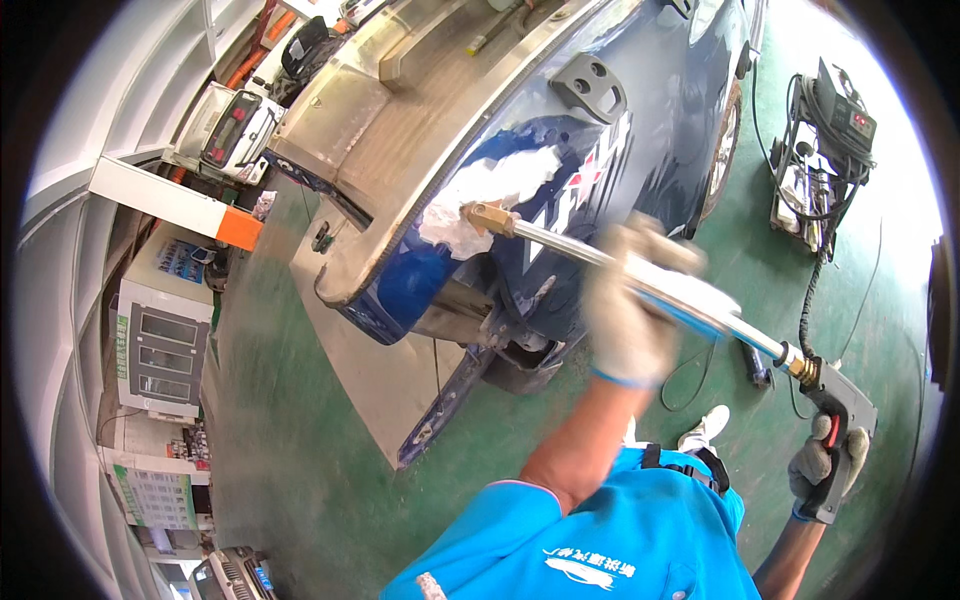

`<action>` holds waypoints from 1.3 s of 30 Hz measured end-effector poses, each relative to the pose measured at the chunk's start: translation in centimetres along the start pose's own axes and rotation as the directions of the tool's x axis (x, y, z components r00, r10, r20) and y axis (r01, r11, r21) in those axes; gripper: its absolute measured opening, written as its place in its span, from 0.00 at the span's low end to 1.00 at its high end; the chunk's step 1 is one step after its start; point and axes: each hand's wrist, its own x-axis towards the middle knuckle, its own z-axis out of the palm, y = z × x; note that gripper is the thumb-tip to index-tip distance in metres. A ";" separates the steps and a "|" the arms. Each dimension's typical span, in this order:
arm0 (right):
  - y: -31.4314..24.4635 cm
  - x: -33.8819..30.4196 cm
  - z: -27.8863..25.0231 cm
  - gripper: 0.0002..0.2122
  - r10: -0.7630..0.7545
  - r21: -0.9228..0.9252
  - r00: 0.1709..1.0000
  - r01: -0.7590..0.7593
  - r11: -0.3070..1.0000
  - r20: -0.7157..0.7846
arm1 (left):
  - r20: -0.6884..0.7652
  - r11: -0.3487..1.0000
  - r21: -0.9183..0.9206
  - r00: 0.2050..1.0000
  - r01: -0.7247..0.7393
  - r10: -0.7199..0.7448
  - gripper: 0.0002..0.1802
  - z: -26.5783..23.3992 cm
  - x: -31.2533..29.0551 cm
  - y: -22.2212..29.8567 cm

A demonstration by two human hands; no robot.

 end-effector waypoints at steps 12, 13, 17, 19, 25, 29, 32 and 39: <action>-1.2 0.2 0.7 0.30 0.054 -0.008 0.997 -0.054 0.999 0.059 | -0.148 0.988 -0.131 0.987 -0.078 0.059 0.14 -2.8 4.7 10.1; -1.3 0.2 0.3 0.30 0.046 -0.037 0.996 -0.043 0.998 0.081 | 0.107 0.969 -0.248 0.994 0.008 0.019 0.16 -4.0 5.9 10.4; -2.0 1.2 -1.4 0.27 0.031 -0.256 0.918 0.078 0.964 0.395 | 0.533 0.856 -0.499 0.827 0.138 0.178 0.21 -4.8 6.9 9.2; -2.1 1.2 -0.4 0.25 0.070 -0.267 0.872 0.071 0.961 0.484 | 0.427 0.897 -0.438 0.893 0.067 0.142 0.19 -4.6 6.2 9.6; -1.7 0.2 0.3 0.26 0.018 -0.054 0.991 -0.011 0.998 0.132 | -0.162 0.927 0.283 0.940 -0.247 0.300 0.14 -2.0 2.4 8.4; -1.1 -1.0 -1.4 0.27 0.032 -0.015 0.993 -0.030 0.999 0.115 | -0.106 0.958 0.185 0.964 -0.220 0.242 0.04 -2.1 -0.6 9.4; -0.6 -0.7 -1.5 0.28 0.004 0.013 0.984 -0.006 1.000 0.180 | -0.044 0.969 0.164 0.979 -0.187 0.197 0.06 -2.0 -0.4 10.6; -0.9 -0.1 -1.6 0.30 0.007 -0.033 0.967 0.001 0.999 0.256 | -0.017 0.927 0.291 0.967 -0.237 0.253 0.09 -3.1 0.4 11.3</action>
